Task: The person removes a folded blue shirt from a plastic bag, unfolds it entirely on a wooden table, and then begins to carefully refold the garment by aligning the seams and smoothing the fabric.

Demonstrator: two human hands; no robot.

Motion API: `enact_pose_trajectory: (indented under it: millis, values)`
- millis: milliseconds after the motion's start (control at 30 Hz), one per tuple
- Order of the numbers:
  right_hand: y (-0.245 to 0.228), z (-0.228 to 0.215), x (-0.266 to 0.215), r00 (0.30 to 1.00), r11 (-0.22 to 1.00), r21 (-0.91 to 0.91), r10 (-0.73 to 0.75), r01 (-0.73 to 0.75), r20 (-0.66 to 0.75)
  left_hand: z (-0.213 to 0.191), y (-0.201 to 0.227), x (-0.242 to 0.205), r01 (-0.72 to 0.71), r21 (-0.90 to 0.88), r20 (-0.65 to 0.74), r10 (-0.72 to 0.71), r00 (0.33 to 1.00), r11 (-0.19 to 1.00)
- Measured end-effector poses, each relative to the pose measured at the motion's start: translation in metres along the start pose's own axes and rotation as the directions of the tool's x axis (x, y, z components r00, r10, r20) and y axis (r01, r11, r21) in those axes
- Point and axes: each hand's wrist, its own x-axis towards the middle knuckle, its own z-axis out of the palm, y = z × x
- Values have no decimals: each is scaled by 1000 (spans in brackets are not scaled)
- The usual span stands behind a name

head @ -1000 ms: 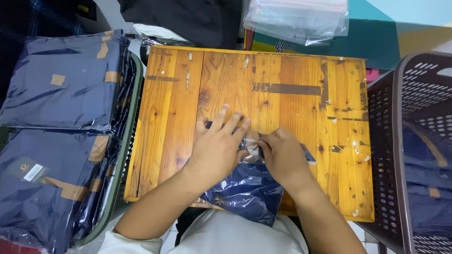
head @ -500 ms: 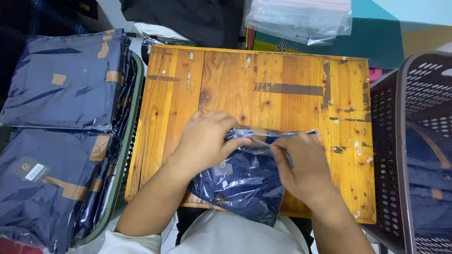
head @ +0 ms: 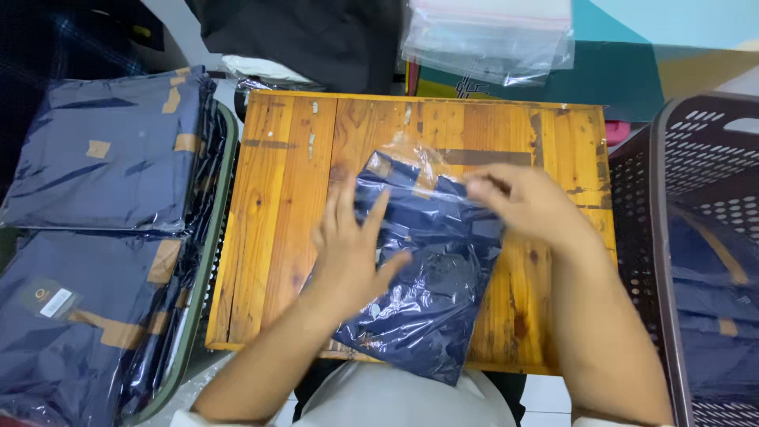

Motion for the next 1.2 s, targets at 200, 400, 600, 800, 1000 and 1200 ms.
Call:
enact_pose_trajectory:
  millis: [200, 400, 600, 800, 1000, 1200]
  values:
    - [43, 3, 70, 943, 963, -130, 260, -236, 210, 49, -24, -66, 224, 277, 147, -272, 951, 934]
    - [43, 22, 98, 934, 975, -186, 173, -118, 312, 41, -93, -93, 416, -21, -95, -416, 904, 909]
    - [39, 36, 104, 944, 981, -184, 124, -70, 305, 31, -108, -85, 447, -159, -12, -454, 891, 880]
    - [49, 12, 92, 927, 982, -177, 121, -60, 356, 39, -115, -51, 419, -146, -253, -443, 860, 896]
    - [108, 12, 62, 914, 939, 223, 165, -260, 372, 22, -130, -6, 370, -260, -442, -450, 776, 892]
    - [169, 39, 52, 852, 887, 408, -32, -216, 522, -9, -120, -43, 691, -167, -49, -706, 707, 704]
